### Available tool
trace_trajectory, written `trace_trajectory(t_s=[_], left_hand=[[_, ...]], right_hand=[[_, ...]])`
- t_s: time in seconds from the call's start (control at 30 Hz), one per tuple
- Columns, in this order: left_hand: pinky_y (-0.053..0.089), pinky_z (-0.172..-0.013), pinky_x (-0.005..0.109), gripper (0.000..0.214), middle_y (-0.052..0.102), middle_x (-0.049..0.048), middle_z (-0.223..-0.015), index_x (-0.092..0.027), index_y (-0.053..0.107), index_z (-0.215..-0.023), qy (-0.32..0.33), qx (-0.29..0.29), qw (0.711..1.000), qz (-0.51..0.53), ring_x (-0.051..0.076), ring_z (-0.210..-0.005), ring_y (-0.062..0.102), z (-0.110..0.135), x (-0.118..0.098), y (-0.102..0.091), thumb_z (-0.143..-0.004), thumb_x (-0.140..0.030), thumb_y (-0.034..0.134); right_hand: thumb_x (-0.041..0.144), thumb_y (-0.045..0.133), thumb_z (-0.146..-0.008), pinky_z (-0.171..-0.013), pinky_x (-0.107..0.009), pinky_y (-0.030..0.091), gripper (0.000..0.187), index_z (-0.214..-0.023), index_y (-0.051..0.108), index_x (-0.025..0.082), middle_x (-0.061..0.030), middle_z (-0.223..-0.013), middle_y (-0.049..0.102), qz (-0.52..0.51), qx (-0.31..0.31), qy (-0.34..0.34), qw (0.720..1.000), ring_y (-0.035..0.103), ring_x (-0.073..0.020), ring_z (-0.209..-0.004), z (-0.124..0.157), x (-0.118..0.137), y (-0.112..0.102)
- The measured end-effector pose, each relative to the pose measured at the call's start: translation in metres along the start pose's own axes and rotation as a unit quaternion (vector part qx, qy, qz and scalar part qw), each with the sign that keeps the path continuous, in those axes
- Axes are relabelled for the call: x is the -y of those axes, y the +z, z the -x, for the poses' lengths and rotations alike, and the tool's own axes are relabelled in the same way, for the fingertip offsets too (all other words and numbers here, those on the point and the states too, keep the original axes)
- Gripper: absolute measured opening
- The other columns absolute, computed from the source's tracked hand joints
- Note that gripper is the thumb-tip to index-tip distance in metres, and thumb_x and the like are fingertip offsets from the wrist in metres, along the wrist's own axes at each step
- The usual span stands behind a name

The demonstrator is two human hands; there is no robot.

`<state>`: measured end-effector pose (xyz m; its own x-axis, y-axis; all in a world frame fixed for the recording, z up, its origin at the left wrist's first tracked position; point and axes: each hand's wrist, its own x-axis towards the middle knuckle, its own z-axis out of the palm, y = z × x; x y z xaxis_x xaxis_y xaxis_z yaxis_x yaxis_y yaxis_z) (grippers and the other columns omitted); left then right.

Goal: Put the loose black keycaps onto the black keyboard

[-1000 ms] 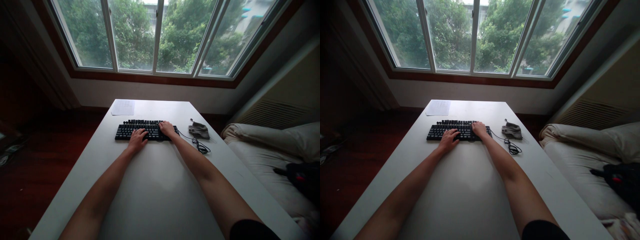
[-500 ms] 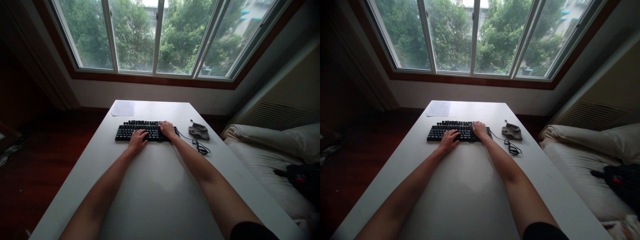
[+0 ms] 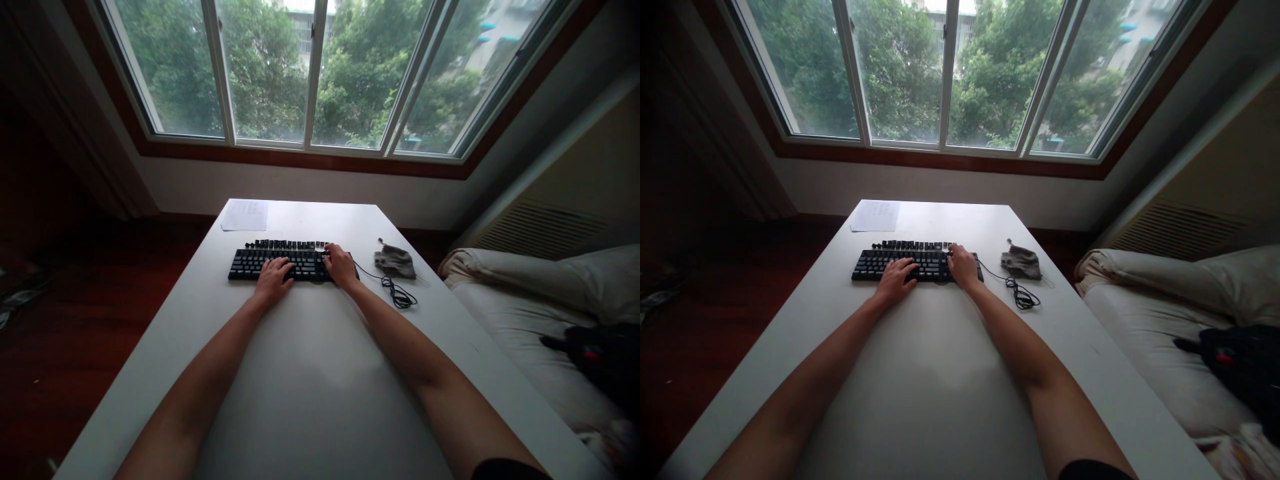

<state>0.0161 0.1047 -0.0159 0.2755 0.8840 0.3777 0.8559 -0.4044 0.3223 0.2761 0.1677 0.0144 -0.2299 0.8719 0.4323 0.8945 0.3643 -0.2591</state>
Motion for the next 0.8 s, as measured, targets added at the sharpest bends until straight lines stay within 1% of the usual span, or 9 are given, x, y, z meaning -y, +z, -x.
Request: trace_trajectory(t_s=[0.07, 0.13, 0.23, 0.4, 0.57, 0.7, 0.8], left_hand=[[0.022, -0.128, 0.055, 0.050, 0.051, 0.0071, -0.157, -0.029, 0.061, -0.142, 0.001, -0.002, 1.000, -0.003, 0.030, -0.148, 0.041, 0.000, 0.000, 0.000, -0.092, -0.034, 0.065], [0.022, -0.128, 0.055, 0.050, 0.052, 0.0065, -0.156, -0.030, 0.061, -0.142, -0.002, -0.003, 1.000, -0.003, 0.030, -0.148, 0.041, 0.000, 0.000, 0.000, -0.092, -0.034, 0.065], [0.021, -0.128, 0.055, 0.050, 0.052, 0.0059, -0.157, -0.030, 0.061, -0.141, -0.005, -0.004, 1.000, -0.002, 0.029, -0.148, 0.041, 0.000, -0.001, 0.000, -0.092, -0.034, 0.065], [0.021, -0.129, 0.055, 0.050, 0.051, 0.0067, -0.157, -0.030, 0.061, -0.142, 0.000, -0.003, 1.000, 0.002, 0.030, -0.148, 0.041, 0.001, -0.001, -0.002, -0.092, -0.034, 0.065], [0.021, -0.129, 0.056, 0.050, 0.051, 0.0061, -0.157, -0.031, 0.061, -0.141, -0.005, 0.000, 1.000, 0.008, 0.030, -0.149, 0.040, 0.000, -0.001, -0.001, -0.092, -0.034, 0.065], [0.020, -0.129, 0.055, 0.050, 0.051, 0.0069, -0.157, -0.030, 0.061, -0.142, -0.001, -0.001, 1.000, 0.005, 0.029, -0.149, 0.041, 0.000, -0.001, 0.000, -0.092, -0.034, 0.064], [0.020, -0.128, 0.056, 0.050, 0.051, 0.0073, -0.157, -0.029, 0.061, -0.142, 0.000, -0.002, 1.000, 0.004, 0.029, -0.149, 0.041, 0.001, 0.000, -0.001, -0.092, -0.034, 0.064]], right_hand=[[0.020, 0.051, -0.100, -0.099, -0.035, 0.042, 0.032, -0.130, 0.060, 0.019, -0.0108, -0.121, 0.067, -0.010, 0.007, -0.010, 1.000, 0.062, -0.0249, -0.109, -0.004, 0.000, 0.001], [0.021, 0.054, -0.099, -0.100, -0.035, 0.042, 0.028, -0.125, 0.064, 0.020, -0.0102, -0.119, 0.068, -0.010, 0.030, -0.015, 0.999, 0.062, -0.0246, -0.111, -0.008, 0.000, 0.002], [0.024, 0.058, -0.099, -0.098, -0.034, 0.044, 0.022, -0.118, 0.067, 0.020, -0.0093, -0.114, 0.069, -0.007, 0.059, -0.012, 0.998, 0.063, -0.0232, -0.108, -0.013, -0.001, 0.004], [0.023, 0.064, -0.096, -0.096, -0.033, 0.045, 0.018, -0.113, 0.070, 0.021, -0.0079, -0.113, 0.070, 0.001, 0.077, -0.020, 0.997, 0.062, -0.0218, -0.106, -0.023, -0.002, 0.009], [0.026, 0.068, -0.092, -0.091, -0.031, 0.047, 0.017, -0.108, 0.073, 0.021, -0.0060, -0.106, 0.071, 0.003, 0.124, 0.011, 0.992, 0.064, -0.0208, -0.101, -0.038, -0.001, 0.011], [0.027, 0.069, -0.091, -0.089, -0.029, 0.048, 0.020, -0.109, 0.075, 0.022, -0.0063, -0.108, 0.072, 0.016, 0.153, 0.007, 0.988, 0.065, -0.0204, -0.100, -0.043, 0.001, 0.009], [0.021, 0.064, -0.092, -0.092, -0.029, 0.047, 0.025, -0.114, 0.076, 0.023, -0.0072, -0.112, 0.072, 0.026, 0.166, -0.006, 0.986, 0.065, -0.0210, -0.104, -0.041, 0.004, 0.006]])
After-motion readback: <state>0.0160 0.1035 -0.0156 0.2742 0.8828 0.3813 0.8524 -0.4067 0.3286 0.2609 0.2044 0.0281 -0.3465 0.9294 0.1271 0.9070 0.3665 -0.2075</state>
